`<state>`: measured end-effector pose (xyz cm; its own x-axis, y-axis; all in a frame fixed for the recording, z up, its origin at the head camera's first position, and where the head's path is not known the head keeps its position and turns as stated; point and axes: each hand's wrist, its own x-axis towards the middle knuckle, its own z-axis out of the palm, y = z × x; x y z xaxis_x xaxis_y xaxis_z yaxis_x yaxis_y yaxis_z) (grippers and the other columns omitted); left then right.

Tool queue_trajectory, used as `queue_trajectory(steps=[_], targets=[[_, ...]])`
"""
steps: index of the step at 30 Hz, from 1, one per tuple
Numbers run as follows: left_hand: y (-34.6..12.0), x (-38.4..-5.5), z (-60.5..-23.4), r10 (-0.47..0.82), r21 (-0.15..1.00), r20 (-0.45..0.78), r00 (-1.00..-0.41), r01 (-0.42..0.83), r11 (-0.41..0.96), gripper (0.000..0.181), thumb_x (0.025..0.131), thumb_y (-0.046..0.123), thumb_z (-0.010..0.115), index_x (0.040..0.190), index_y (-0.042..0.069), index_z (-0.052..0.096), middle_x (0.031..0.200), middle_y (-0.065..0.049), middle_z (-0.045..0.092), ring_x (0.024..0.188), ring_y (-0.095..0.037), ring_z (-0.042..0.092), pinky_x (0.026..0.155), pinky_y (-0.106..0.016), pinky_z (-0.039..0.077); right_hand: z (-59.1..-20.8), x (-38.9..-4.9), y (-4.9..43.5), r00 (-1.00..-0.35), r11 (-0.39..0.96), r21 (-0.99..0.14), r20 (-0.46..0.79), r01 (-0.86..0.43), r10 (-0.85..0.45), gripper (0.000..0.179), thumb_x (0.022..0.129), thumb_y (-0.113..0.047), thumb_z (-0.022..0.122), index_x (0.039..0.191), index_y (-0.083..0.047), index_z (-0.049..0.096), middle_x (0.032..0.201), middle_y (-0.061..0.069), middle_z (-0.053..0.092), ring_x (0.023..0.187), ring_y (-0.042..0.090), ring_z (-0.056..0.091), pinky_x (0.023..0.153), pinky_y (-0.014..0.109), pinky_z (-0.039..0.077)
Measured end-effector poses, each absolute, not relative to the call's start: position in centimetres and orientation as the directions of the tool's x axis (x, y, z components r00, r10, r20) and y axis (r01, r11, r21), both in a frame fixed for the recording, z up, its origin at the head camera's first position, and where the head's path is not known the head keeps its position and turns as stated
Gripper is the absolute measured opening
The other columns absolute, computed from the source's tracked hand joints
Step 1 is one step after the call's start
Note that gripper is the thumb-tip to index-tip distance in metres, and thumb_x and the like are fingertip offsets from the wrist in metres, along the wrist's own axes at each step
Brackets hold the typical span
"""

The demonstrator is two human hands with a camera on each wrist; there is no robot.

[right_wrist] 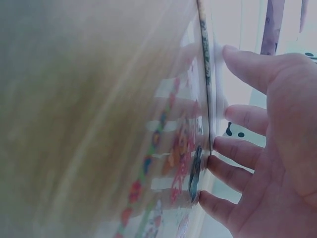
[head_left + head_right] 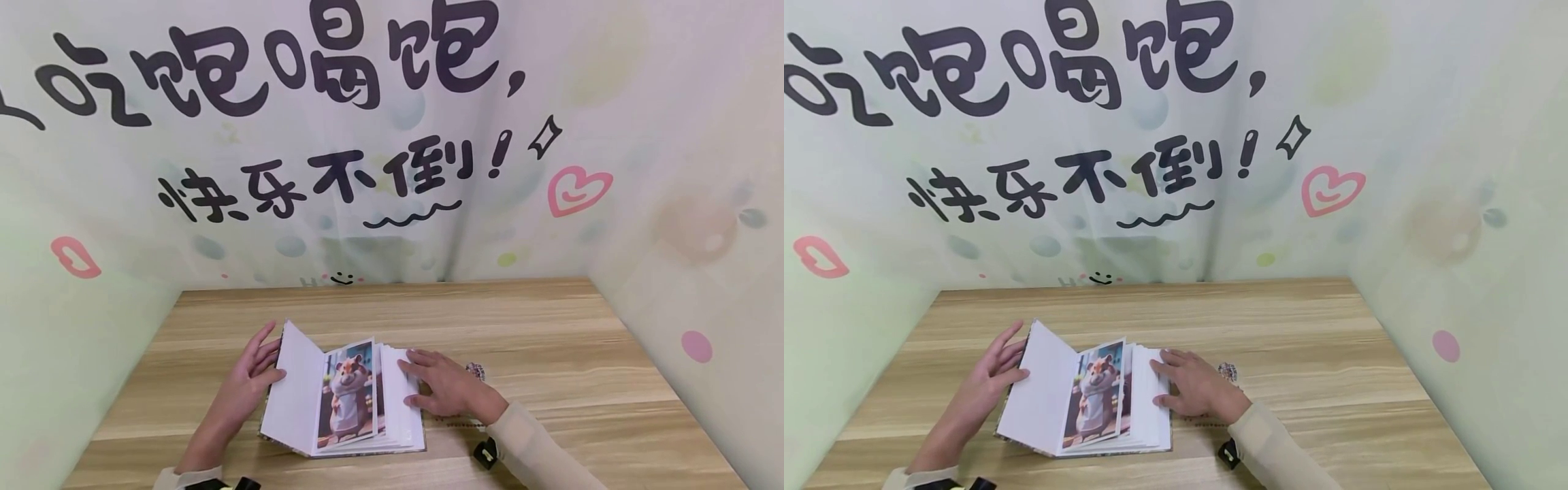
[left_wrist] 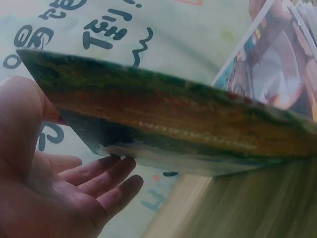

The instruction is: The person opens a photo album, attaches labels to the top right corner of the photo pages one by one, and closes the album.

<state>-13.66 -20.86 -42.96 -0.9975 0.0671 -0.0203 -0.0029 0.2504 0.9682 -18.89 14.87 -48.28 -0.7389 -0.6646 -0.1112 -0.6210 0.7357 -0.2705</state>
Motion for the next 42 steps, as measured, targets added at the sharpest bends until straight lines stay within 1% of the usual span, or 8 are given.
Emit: queue_trajectory(steps=[10, 16, 18, 23, 32, 34, 38, 42], targets=[[-22.6, -13.4, -43.7, 0.059, 0.965, -0.003, -0.998, 0.012, 0.261, 0.083, 0.092, -0.001, 0.059, 0.160, 0.017, 0.014, 0.152, -0.027, 0.037, 0.137, -0.037, 0.039, 0.089, -0.008, 0.040, -48.3, -18.9, 14.8, -0.741, 0.737, -0.278, -0.111, -0.616, -0.662, 0.070, 0.095, -0.049, 0.060, 0.152, -0.013, 0.040, 0.160, 0.013, 0.032, 0.147, 0.033, 0.030, 0.118, 0.049, 0.026], [-23.5, -13.3, -44.1, 0.042, 0.962, -0.009, -0.999, 0.003, 0.275, 0.084, 0.092, 0.001, 0.060, 0.160, 0.016, 0.013, 0.152, -0.025, 0.039, 0.122, -0.004, 0.049, 0.089, -0.009, 0.043, -48.5, -19.0, 14.8, -0.742, 0.738, -0.284, -0.116, -0.612, -0.660, 0.070, 0.095, -0.049, 0.060, 0.152, -0.014, 0.040, 0.160, 0.013, 0.032, 0.147, 0.032, 0.030, 0.118, 0.049, 0.027], [-23.8, -13.3, -44.3, 0.035, 0.959, -0.014, -0.999, -0.004, 0.283, 0.084, 0.093, 0.001, 0.061, 0.160, 0.017, 0.012, 0.152, -0.025, 0.039, 0.125, -0.010, 0.050, 0.089, -0.009, 0.043, -48.5, -19.0, 14.8, -0.744, 0.740, -0.285, -0.116, -0.609, -0.658, 0.070, 0.095, -0.049, 0.060, 0.152, -0.014, 0.040, 0.160, 0.013, 0.032, 0.147, 0.032, 0.030, 0.118, 0.049, 0.027], [-24.5, -13.3, -44.7, 0.013, 0.954, -0.052, -0.999, -0.046, 0.297, 0.086, 0.093, 0.005, 0.063, 0.160, 0.019, 0.011, 0.153, -0.025, 0.038, 0.137, -0.042, 0.039, 0.086, -0.006, 0.040, -48.4, -18.9, 14.8, -0.750, 0.747, -0.284, -0.122, -0.602, -0.651, 0.070, 0.095, -0.050, 0.060, 0.153, -0.016, 0.040, 0.160, 0.011, 0.031, 0.147, 0.032, 0.030, 0.118, 0.049, 0.027], [-25.4, -13.3, -45.3, 0.010, 0.953, -0.089, -0.996, -0.082, 0.292, 0.089, 0.094, 0.008, 0.065, 0.161, 0.020, 0.007, 0.154, -0.024, 0.036, 0.138, -0.041, 0.037, 0.086, -0.005, 0.039, -48.4, -18.8, 14.8, -0.750, 0.744, -0.290, -0.116, -0.601, -0.651, 0.070, 0.095, -0.048, 0.062, 0.152, -0.015, 0.041, 0.160, 0.012, 0.033, 0.146, 0.032, 0.031, 0.118, 0.049, 0.028], [-25.6, -13.3, -45.5, 0.007, 0.950, -0.095, -0.995, -0.088, 0.299, 0.089, 0.094, 0.008, 0.065, 0.161, 0.020, 0.007, 0.153, -0.024, 0.037, 0.137, -0.034, 0.041, 0.086, -0.006, 0.041, -48.3, -18.8, 14.7, -0.749, 0.743, -0.294, -0.116, -0.601, -0.652, 0.069, 0.095, -0.047, 0.062, 0.152, -0.014, 0.041, 0.159, 0.012, 0.033, 0.146, 0.032, 0.031, 0.118, 0.049, 0.028], [-26.0, -13.4, -46.0, 0.002, 0.951, -0.097, -0.995, -0.092, 0.296, 0.090, 0.094, 0.008, 0.065, 0.161, 0.017, 0.006, 0.152, -0.025, 0.039, 0.120, -0.001, 0.052, 0.086, -0.009, 0.044, -48.3, -18.9, 14.7, -0.750, 0.744, -0.296, -0.117, -0.599, -0.651, 0.069, 0.095, -0.047, 0.062, 0.152, -0.014, 0.041, 0.159, 0.012, 0.033, 0.146, 0.032, 0.031, 0.118, 0.049, 0.028], [-26.3, -13.4, -46.5, -0.007, 0.954, -0.094, -0.996, -0.092, 0.285, 0.090, 0.092, 0.004, 0.065, 0.160, 0.011, 0.007, 0.150, -0.029, 0.040, 0.104, 0.018, 0.050, 0.085, -0.011, 0.047, -48.2, -18.9, 14.7, -0.751, 0.744, -0.294, -0.115, -0.599, -0.650, 0.069, 0.094, -0.047, 0.062, 0.152, -0.014, 0.041, 0.159, 0.012, 0.033, 0.146, 0.032, 0.031, 0.118, 0.049, 0.028]])
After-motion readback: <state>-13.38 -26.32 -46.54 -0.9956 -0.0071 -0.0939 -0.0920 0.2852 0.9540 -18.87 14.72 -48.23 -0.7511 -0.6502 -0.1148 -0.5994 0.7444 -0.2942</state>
